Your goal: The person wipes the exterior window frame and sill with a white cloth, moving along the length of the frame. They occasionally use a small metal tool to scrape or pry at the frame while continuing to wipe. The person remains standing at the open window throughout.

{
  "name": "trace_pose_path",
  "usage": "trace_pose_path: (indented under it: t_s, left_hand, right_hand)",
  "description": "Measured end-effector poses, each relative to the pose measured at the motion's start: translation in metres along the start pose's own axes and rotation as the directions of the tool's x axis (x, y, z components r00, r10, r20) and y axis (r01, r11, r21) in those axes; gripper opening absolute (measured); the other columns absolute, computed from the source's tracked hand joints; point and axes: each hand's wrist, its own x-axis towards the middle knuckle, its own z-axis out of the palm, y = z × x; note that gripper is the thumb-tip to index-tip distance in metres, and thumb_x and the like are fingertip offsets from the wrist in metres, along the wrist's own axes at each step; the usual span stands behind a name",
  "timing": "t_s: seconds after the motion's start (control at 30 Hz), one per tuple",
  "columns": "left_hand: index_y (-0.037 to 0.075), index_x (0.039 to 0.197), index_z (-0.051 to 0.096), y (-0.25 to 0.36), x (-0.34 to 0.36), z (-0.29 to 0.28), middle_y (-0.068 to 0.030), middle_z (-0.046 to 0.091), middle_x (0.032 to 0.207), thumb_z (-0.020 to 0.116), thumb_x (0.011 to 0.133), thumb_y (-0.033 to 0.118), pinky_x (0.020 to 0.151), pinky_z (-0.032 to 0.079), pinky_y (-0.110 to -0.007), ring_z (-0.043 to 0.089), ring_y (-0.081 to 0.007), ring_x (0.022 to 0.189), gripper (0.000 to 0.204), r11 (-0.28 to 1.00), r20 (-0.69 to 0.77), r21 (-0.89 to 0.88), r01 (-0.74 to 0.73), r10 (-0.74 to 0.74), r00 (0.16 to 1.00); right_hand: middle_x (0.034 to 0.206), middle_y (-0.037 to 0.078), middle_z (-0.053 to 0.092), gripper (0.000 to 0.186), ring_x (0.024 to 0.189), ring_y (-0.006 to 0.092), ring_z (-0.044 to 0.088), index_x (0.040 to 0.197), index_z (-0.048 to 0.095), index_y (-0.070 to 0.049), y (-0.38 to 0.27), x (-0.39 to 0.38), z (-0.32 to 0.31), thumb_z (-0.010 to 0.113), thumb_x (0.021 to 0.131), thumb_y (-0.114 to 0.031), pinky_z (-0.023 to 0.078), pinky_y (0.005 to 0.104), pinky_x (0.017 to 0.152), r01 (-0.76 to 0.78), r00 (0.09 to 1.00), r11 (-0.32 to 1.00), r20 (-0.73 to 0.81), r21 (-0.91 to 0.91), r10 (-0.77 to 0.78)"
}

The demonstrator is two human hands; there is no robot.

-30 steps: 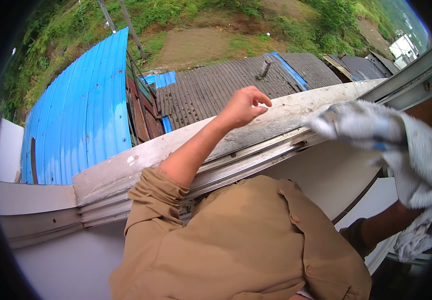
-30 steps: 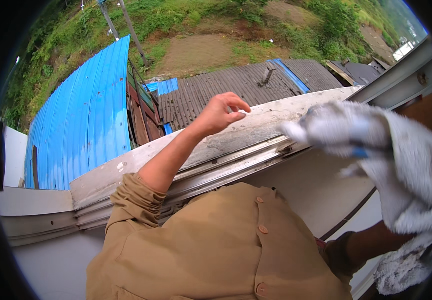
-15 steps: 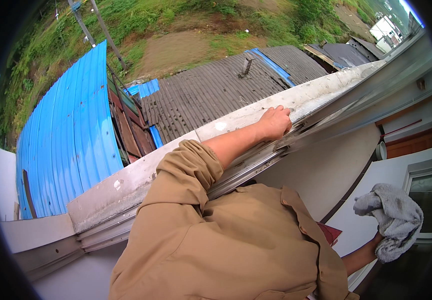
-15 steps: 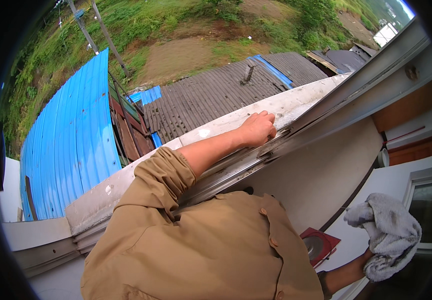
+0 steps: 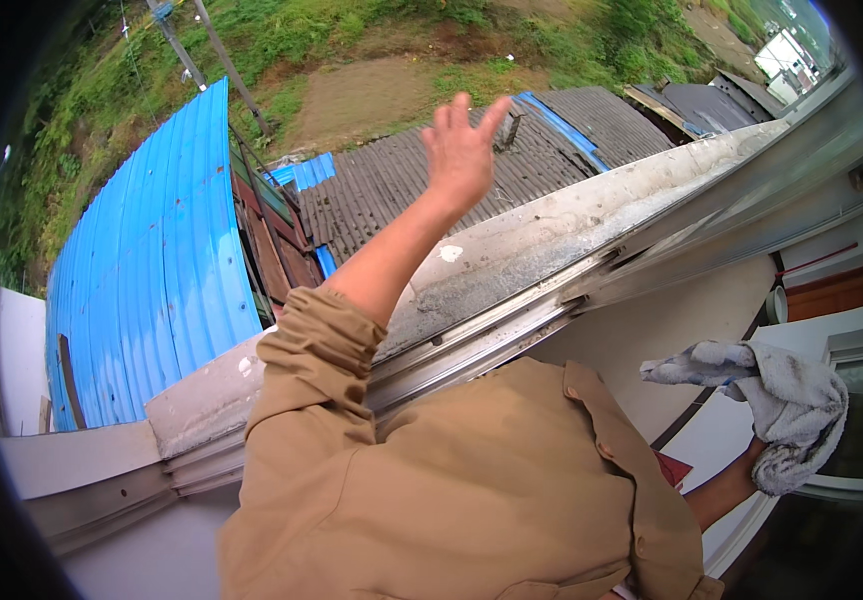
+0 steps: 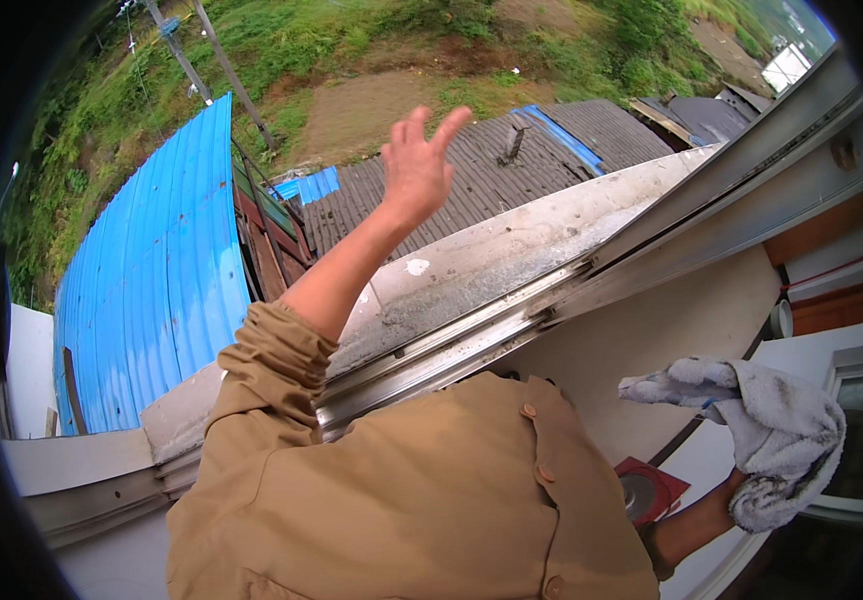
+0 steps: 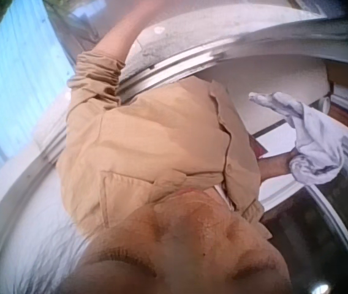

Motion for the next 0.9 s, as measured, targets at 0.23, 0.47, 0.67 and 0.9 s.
trace_pose_path:
  t_s: [0.23,0.47,0.67,0.9]
  left_hand:
    - [0.015,0.096,0.068,0.032,-0.064,-0.016,-0.0079,0.054,0.115,0.073,0.066,0.007,0.091,0.042,-0.040,0.046,-0.0270,0.108,0.031,0.662,0.397,-0.733,-0.153,0.600,0.695]
    - [0.016,0.099,0.067,0.044,-0.087,-0.017,-0.0074,0.047,0.124,0.068,0.064,0.010,0.083,0.040,-0.039,0.041,-0.0276,0.114,0.035,0.698,0.447,-0.636,-0.329,0.681,0.580]
    - [0.013,0.086,0.066,0.056,-0.085,-0.027,-0.0068,0.049,0.116,0.059,0.070,0.016,0.079,0.038,-0.037,0.042,-0.0247,0.109,0.018,0.675,0.429,-0.466,-0.573,0.738,0.520]
    - [0.011,0.065,0.063,0.073,-0.073,-0.017,-0.0035,0.049,0.095,0.059,0.068,0.016,0.075,0.036,-0.036,0.044,-0.0217,0.099,0.007,0.602,0.392,-0.481,-0.638,0.798,0.458]
  right_hand:
    - [0.114,0.020,0.054,0.069,0.095,0.0326,0.058,0.122,0.042,0.005,-0.079,0.015,0.057,0.080,0.072,-0.025,0.051,0.0403,0.082,0.626,0.686,0.432,0.195,-0.649,-0.701]
    - [0.118,0.022,0.050,0.075,0.097,0.0333,0.057,0.127,0.033,0.008,-0.002,0.011,0.018,0.074,0.077,-0.031,0.048,0.0388,0.089,0.358,0.933,0.890,0.081,-0.284,-0.350]
    - [0.118,0.021,0.051,0.074,0.097,0.0330,0.057,0.126,0.033,0.008,-0.003,0.002,0.021,0.073,0.078,-0.032,0.048,0.0387,0.089,-0.068,0.996,0.994,0.065,0.087,0.062]
    - [0.117,0.021,0.051,0.073,0.098,0.0326,0.057,0.126,0.034,0.007,-0.010,-0.016,0.022,0.072,0.078,-0.032,0.048,0.0386,0.089,-0.171,0.982,0.978,0.101,0.123,0.159]
